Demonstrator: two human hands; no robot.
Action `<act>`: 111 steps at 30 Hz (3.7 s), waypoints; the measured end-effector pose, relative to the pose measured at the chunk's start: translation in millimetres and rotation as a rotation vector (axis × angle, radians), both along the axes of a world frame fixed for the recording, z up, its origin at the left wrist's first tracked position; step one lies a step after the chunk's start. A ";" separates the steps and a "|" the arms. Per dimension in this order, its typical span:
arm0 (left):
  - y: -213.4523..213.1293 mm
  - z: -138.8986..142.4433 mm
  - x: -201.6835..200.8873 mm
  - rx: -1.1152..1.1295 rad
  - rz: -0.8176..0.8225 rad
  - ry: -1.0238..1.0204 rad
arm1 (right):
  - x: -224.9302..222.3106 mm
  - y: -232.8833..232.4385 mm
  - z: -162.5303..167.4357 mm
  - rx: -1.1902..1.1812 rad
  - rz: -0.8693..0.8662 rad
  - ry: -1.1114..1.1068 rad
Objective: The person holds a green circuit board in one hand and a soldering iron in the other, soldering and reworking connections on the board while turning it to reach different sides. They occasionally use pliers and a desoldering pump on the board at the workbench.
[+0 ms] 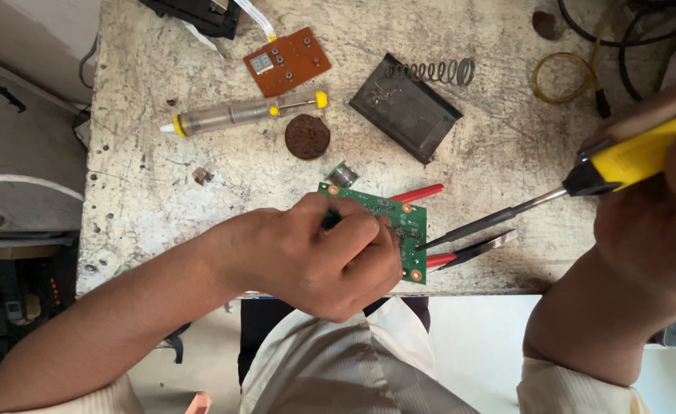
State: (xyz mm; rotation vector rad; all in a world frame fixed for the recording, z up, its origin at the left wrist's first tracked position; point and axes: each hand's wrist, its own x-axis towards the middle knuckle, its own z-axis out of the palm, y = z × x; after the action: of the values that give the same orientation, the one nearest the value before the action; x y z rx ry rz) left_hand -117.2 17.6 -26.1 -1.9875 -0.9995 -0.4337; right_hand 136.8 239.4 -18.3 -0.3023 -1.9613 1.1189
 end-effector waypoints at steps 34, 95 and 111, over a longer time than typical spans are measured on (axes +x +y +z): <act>0.9 2.2 0.5 -0.015 0.002 0.004 | -8.9 -4.1 0.4 -0.051 -0.011 0.040; 2.9 4.5 -1.0 -0.038 0.052 0.003 | -30.8 7.1 -4.0 -0.214 0.080 0.160; 1.1 2.5 -0.6 -0.020 0.051 -0.004 | -27.2 12.2 -13.1 -0.196 0.059 0.190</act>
State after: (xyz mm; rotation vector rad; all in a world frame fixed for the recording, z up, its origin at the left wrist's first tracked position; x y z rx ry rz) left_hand -117.8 18.7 -23.6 -1.9751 -1.0590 -0.4016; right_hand 109.7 251.6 -31.5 -0.2327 -1.7071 1.3314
